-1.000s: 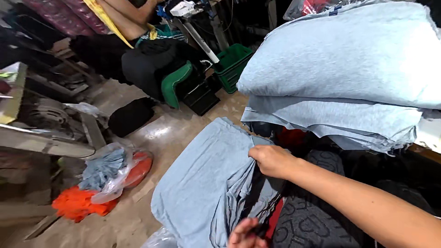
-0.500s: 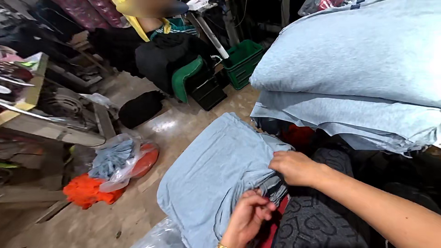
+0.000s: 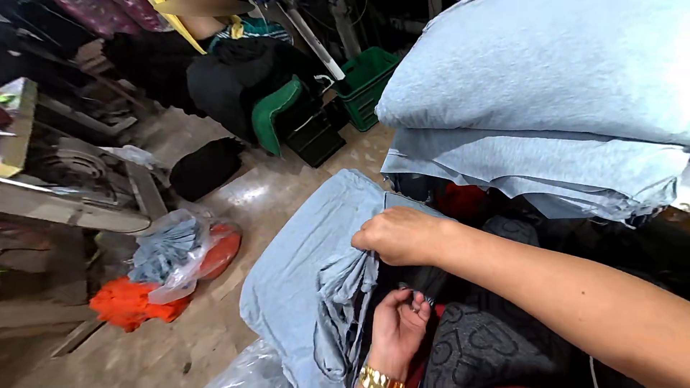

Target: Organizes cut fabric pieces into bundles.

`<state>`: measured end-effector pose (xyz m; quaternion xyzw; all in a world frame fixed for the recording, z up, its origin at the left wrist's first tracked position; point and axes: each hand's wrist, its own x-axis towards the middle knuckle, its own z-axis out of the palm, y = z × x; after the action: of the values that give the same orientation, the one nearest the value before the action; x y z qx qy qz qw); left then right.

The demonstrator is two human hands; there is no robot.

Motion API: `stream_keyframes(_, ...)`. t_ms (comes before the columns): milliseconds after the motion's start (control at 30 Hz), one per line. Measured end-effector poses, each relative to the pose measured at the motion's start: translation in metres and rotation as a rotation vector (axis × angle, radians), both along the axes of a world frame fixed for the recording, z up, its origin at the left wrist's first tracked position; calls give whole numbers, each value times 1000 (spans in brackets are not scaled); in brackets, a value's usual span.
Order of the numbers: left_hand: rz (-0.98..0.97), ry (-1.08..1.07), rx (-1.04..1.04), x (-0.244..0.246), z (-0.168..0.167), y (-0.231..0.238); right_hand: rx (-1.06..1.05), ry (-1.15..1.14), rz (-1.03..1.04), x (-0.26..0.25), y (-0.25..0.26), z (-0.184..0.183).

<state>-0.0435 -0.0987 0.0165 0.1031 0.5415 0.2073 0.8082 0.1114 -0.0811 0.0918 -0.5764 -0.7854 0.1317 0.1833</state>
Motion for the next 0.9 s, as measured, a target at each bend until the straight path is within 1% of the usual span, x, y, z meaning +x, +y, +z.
stream_keyframes(33,-148,16,22,2,4,4,-9,-6,-14,4,-10,-6)
stream_keyframes(100,-432,3,153,-8,15,16,-78,-25,-68,10,-35,-26)
stream_keyframes(133,-507,-55,189,-17,21,25,-166,-21,-115,11,-47,-37)
stream_keyframes(167,-526,-117,207,-24,27,32,-293,10,-175,8,-56,-47)
stream_keyframes(200,-510,-174,234,-30,32,37,-408,72,-230,4,-59,-56)
stream_keyframes(233,-478,-227,267,-34,34,39,-428,94,-269,2,-56,-64)
stream_keyframes(267,-429,-248,324,-39,36,37,-357,78,-294,1,-48,-71)
stream_keyframes(333,-302,-173,510,-51,36,19,-118,31,-275,5,-28,-73)
stream_keyframes(367,-240,-121,580,-59,31,4,-15,28,-238,7,-17,-64)
stream_keyframes(400,-149,-72,581,-63,22,-10,32,30,-196,6,-9,-49)
stream_keyframes(433,-53,-4,514,-61,13,-22,29,25,-154,4,-3,-31)
stream_keyframes(467,15,57,402,-52,4,-28,27,8,-112,1,3,-16)
stream_keyframes(500,76,90,275,-39,-4,-25,14,-17,-66,-2,7,-3)
stream_keyframes(533,93,113,175,-24,-9,-18,-12,-43,-25,-4,9,7)
stream_keyframes(567,23,130,128,-11,-9,-9,-37,-67,3,-4,8,14)
stream_keyframes(600,-120,128,130,-2,-5,-2,-71,-81,12,-1,5,19)
stream_keyframes(633,-283,104,166,0,1,3,-98,-83,2,2,-1,18)
stream_keyframes(667,-396,93,208,-2,7,8,-121,-75,-22,5,-9,11)
stream_keyframes(700,-434,100,218,-6,14,13,-152,-65,-51,8,-19,0)
stream_keyframes(733,-439,53,212,-14,22,22,-196,-54,-89,9,-29,-16)
stream_keyframes(767,-440,-34,207,-21,27,31,-278,-41,-136,8,-39,-32)
stream_keyframes(800,-438,-135,208,-28,30,40,-400,9,-188,3,-45,-44)
stream_keyframes(833,-445,-237,211,-34,31,47,-472,74,-235,-1,-47,-55)
stream_keyframes(867,-444,-325,221,-39,32,52,-444,102,-273,-4,-44,-64)
stream_keyframes(900,-408,-372,248,-41,34,52,-328,86,-299,-4,-36,-71)
